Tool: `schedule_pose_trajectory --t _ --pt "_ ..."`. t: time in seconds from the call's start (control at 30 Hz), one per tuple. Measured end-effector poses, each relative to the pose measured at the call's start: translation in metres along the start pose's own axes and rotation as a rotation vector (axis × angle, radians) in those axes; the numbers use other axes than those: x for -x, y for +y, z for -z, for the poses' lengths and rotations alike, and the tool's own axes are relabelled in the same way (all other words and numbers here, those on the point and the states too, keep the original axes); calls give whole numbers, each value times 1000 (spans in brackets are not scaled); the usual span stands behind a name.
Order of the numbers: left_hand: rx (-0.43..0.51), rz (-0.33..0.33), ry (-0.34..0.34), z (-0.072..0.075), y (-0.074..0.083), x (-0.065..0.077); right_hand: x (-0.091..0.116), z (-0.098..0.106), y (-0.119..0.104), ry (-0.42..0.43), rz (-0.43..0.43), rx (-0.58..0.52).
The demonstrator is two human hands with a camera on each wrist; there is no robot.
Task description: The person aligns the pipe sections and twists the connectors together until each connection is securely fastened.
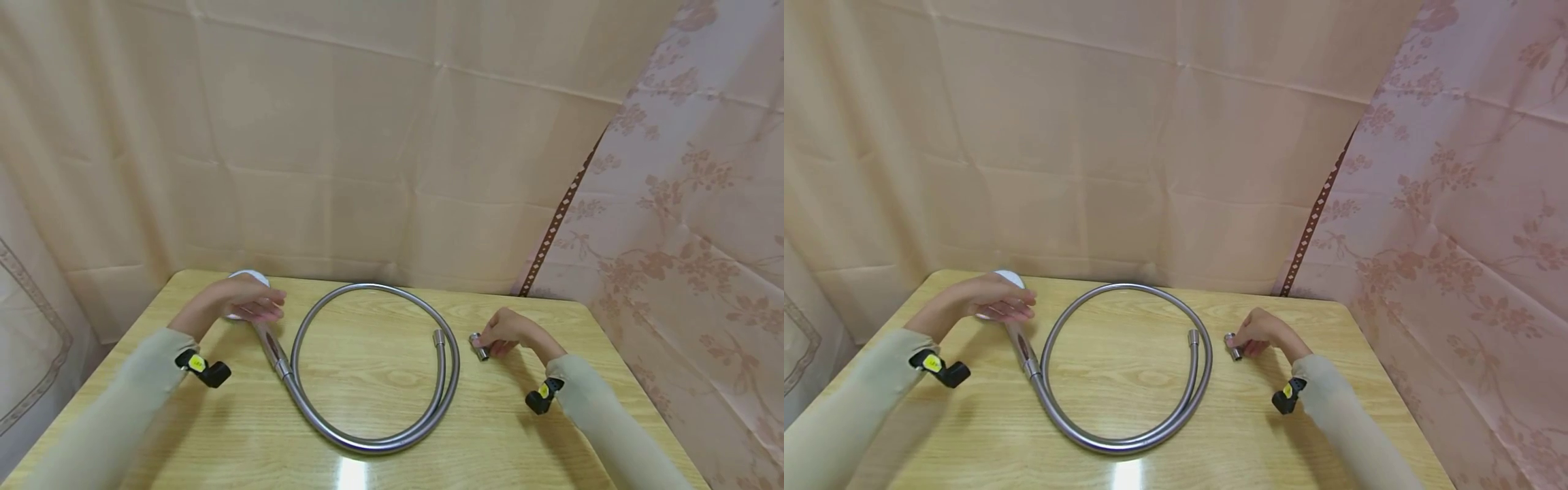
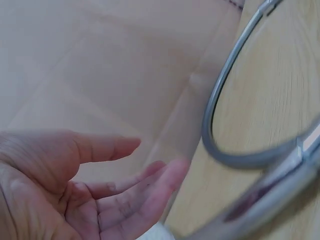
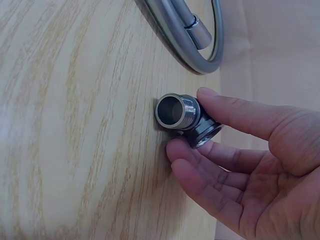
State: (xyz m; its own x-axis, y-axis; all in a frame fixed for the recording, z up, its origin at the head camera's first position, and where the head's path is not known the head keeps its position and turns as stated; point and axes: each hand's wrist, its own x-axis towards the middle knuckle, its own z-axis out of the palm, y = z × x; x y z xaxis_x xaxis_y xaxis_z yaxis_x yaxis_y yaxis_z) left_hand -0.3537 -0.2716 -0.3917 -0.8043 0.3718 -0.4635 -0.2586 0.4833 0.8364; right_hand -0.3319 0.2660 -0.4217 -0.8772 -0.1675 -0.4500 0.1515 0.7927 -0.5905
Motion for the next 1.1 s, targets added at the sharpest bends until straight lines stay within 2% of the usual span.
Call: schedule_pose_trajectory --t 0.1,0.23,0.37,0.47,0.67,0.87,0.97,1.1 --pt "-26 -50 48 -13 11 -3 0 1 1 -7 1 5" --pt "-13 -123 81 -31 25 -10 -2 2 0 -13 -11 -4" --pt "36 -163 76 -51 35 -20 -5 4 0 -33 -13 -8" --pt "80 -174 45 -68 43 -29 -6 4 -2 -42 -24 -11" --pt "183 -164 -33 -105 55 -47 -7 4 -6 -58 -31 -21" --pt "240 -116 -95 -147 59 -64 -8 4 -5 -71 -29 -15" --pt "248 -85 -116 -167 59 -74 -8 3 -6 -66 -32 -20" --pt "260 -57 -103 -191 60 -89 -9 3 -7 -67 -34 -23"
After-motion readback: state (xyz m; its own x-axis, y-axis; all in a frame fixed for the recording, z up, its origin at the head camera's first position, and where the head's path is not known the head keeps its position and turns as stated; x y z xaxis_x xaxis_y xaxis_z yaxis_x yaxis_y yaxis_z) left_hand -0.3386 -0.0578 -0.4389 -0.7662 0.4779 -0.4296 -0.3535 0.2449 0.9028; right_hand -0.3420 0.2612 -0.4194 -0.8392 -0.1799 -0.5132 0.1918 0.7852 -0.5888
